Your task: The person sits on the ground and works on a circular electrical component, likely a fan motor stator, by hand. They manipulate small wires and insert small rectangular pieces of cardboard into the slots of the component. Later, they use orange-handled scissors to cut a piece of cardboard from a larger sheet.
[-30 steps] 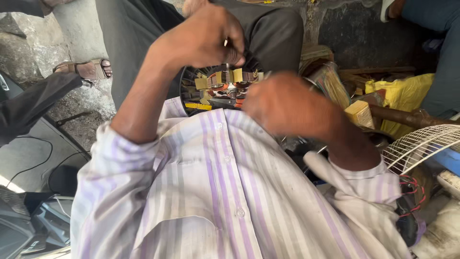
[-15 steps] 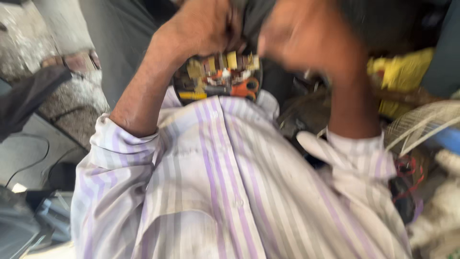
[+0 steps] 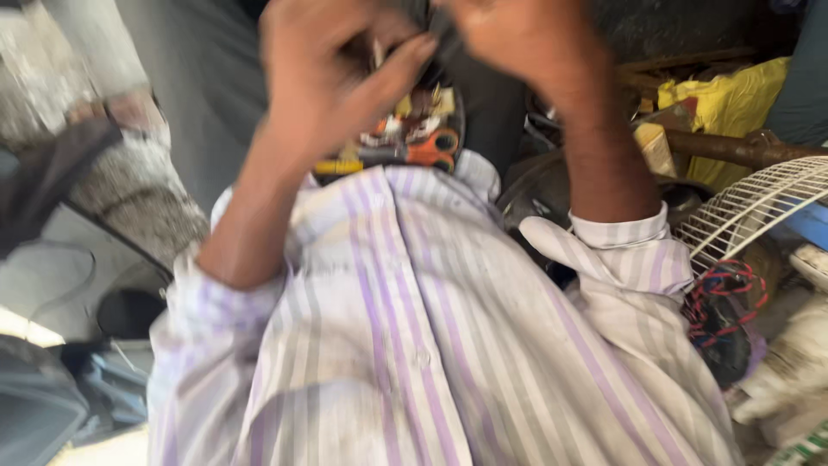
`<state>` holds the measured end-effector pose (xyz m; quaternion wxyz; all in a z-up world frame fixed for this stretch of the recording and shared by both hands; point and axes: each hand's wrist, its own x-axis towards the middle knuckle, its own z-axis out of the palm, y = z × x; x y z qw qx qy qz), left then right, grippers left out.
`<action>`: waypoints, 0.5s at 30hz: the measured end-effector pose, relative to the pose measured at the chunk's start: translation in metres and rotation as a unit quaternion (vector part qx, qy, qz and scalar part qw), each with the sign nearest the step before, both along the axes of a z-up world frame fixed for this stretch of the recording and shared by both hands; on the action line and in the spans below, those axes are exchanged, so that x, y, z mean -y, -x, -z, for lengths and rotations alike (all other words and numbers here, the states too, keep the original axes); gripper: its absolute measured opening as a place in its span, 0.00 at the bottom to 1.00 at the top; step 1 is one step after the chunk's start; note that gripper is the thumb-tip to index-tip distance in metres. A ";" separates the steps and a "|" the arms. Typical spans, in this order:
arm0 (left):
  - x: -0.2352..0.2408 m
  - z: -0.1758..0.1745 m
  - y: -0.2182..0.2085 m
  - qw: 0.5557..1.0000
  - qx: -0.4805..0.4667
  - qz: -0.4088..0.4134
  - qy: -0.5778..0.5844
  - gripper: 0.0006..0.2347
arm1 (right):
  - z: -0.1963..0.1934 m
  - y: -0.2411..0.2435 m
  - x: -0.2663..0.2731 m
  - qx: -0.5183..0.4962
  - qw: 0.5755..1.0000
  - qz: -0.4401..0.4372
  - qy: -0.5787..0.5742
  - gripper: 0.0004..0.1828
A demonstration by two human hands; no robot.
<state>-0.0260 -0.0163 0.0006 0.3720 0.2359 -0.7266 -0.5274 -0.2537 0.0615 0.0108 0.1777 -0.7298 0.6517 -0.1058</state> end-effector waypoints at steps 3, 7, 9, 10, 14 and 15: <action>0.075 -0.009 0.022 0.937 0.202 0.268 0.094 0.09 | -0.052 -0.009 0.020 -0.034 0.993 -0.116 0.006 0.07; 0.055 -0.001 -0.003 0.981 -0.013 0.148 0.128 0.04 | -0.074 -0.052 0.001 0.126 0.947 -0.276 -0.101 0.07; 0.002 0.010 -0.036 0.980 0.019 0.109 0.165 0.07 | -0.069 -0.046 -0.008 0.195 0.944 -0.264 -0.033 0.11; -0.019 0.013 -0.047 0.957 0.056 0.130 0.252 0.10 | -0.059 -0.038 -0.004 0.153 0.955 -0.254 0.030 0.09; -0.033 0.003 -0.057 0.977 0.070 0.024 0.199 0.08 | -0.005 -0.019 0.032 0.168 0.976 -0.127 0.057 0.07; -0.022 -0.002 -0.046 0.994 0.002 0.025 0.108 0.06 | -0.001 -0.013 0.039 0.150 0.982 -0.098 0.068 0.08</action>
